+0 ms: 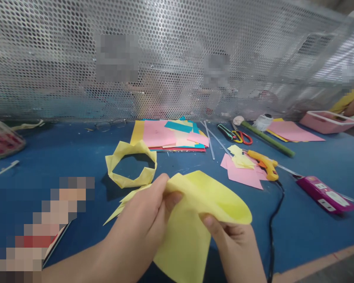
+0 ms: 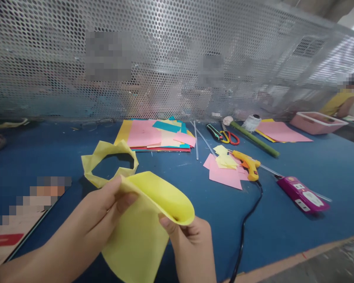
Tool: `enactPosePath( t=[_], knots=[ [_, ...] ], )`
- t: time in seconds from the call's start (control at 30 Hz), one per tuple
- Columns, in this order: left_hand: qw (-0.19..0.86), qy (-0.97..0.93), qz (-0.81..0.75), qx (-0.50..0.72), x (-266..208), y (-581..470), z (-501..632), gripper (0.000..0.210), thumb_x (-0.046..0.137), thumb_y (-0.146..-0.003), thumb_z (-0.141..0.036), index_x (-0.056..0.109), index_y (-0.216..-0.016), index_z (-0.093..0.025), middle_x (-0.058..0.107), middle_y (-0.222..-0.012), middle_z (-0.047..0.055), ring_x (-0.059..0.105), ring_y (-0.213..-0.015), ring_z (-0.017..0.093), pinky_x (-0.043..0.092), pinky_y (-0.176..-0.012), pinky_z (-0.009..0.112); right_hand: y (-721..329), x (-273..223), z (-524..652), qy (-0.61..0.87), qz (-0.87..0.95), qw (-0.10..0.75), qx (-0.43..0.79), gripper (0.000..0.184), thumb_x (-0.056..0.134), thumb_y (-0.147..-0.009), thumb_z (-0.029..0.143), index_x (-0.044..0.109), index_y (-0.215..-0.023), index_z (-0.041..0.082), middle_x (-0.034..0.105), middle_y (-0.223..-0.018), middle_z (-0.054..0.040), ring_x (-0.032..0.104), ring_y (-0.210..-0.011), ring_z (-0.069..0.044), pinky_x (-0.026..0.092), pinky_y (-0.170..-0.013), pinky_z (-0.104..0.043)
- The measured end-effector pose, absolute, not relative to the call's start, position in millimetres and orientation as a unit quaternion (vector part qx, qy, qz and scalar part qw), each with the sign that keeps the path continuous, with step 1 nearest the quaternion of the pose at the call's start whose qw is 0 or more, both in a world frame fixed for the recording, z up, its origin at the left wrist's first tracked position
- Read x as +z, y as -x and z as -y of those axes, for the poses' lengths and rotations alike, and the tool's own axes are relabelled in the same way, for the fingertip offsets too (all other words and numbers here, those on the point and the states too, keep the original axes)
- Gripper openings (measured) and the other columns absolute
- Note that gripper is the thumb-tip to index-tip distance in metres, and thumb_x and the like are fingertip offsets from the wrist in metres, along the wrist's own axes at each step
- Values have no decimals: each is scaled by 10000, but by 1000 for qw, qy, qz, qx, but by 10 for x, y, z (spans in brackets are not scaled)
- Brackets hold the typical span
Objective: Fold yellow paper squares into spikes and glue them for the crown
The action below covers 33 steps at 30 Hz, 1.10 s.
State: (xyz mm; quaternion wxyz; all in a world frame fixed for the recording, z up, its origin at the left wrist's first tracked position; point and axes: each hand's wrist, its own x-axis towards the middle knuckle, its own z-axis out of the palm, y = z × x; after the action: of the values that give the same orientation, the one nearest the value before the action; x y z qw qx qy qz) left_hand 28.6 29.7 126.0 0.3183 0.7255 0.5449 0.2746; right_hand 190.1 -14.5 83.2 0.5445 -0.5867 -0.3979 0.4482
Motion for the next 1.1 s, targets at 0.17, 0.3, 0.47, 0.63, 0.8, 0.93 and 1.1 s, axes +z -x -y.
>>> enactPosePath(
  t=[0.17,0.3,0.47,0.63,0.8,0.93,1.1],
  knots=[
    [309,-708,-545,327,1171,-279,-225,393,328,-912,-610,487,-894,-252,626,-718,-16,546,-564,147,418,-479,265,-1932,803,221,616,376,566,398,559,620,-747,684,629,-538,165,596,-557,-32,520,-546,-162,434,-494,-240],
    [320,-723,-501,353,1167,-291,-199,362,332,-937,-568,462,-795,-262,600,-667,-42,556,-562,137,464,-505,248,-2011,771,202,574,401,592,398,419,634,-807,570,701,-689,173,645,-646,-45,627,-699,-214,497,-570,-242],
    [304,-726,-485,381,1157,-326,-167,315,348,-958,-493,423,-757,-263,568,-617,-60,569,-553,127,488,-511,228,-2099,737,181,558,397,596,420,289,705,-769,483,751,-801,200,669,-632,-23,631,-598,-188,521,-553,-252],
    [268,-733,-482,399,1152,-347,-163,278,379,-956,-454,420,-758,-264,546,-567,-67,599,-540,134,452,-433,204,-2116,685,212,576,445,558,398,376,728,-738,456,656,-499,174,548,-432,-1,505,-399,-143,442,-412,-235],
    [252,-752,-448,413,1167,-365,-143,281,349,-976,-404,370,-735,-261,507,-552,-90,521,-458,85,450,-418,164,-2104,704,233,563,480,554,381,385,665,-790,486,718,-579,168,619,-509,-28,576,-471,-179,478,-459,-248],
    [216,-782,-427,400,1254,-291,-181,194,368,-978,-348,422,-813,-262,564,-608,-87,586,-499,79,480,-431,142,-2116,740,264,578,522,523,347,392,619,-837,435,691,-547,182,578,-430,-2,543,-408,-154,436,-409,-216],
    [64,-819,-389,418,1447,-108,-323,531,590,-882,-319,377,-1363,-250,595,-1266,22,589,-1131,139,477,-934,212,-2137,876,199,556,653,454,239,409,536,-911,316,606,-525,201,426,-327,58,399,-352,-96,372,-434,-195]
  ],
)
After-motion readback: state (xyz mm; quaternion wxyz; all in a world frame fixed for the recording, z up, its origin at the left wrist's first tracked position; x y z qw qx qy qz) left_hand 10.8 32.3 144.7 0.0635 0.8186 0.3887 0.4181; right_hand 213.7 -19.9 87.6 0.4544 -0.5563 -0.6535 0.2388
